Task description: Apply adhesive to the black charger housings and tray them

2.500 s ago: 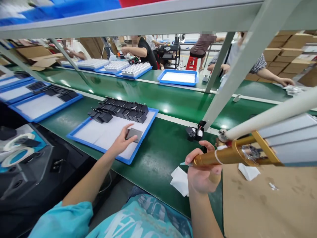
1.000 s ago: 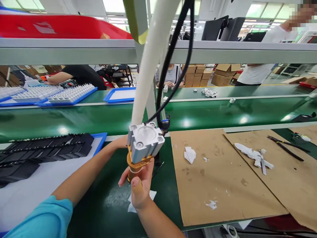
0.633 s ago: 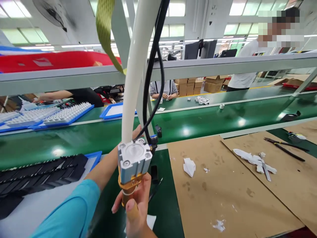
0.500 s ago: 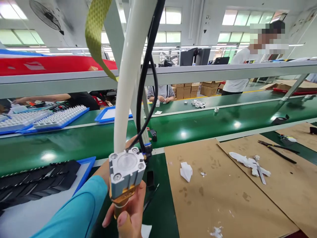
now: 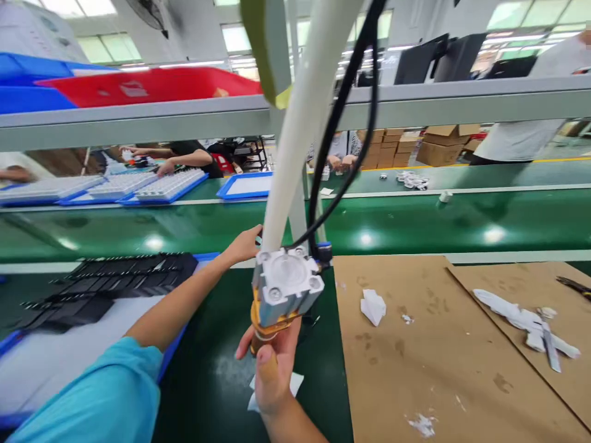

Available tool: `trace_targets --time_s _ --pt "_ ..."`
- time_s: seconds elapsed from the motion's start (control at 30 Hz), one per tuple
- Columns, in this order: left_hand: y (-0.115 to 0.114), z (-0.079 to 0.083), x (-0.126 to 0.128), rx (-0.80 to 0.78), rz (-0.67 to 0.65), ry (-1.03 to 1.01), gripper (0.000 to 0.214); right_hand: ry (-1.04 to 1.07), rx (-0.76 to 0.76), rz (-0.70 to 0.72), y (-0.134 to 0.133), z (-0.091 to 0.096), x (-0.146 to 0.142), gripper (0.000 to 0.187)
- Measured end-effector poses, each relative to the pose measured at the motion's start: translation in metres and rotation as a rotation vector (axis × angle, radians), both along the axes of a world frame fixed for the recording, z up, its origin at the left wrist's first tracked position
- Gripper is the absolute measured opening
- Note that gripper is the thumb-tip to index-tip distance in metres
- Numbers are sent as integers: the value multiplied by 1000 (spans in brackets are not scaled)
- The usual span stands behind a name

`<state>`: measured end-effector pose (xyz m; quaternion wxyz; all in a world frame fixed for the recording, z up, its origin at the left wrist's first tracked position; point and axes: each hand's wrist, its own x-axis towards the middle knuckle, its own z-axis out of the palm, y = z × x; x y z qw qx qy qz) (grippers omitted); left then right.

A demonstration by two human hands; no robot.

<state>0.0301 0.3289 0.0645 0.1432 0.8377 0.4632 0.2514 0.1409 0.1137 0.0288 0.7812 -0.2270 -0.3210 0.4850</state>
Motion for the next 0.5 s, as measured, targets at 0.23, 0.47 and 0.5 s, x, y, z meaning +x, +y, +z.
trace_targets --time_s 0.23,0.47,0.5 --pt "-131 -42 -79 -262 110 58 53 -76 58 -14 -5 13 6 36" --pt "-209 -75 -78 -294 380 -68 57 -117 144 -41 -4 12 7 38" --pt "-215 -76 -80 -317 357 -110 61 -120 147 -48 -3 12 7 38"
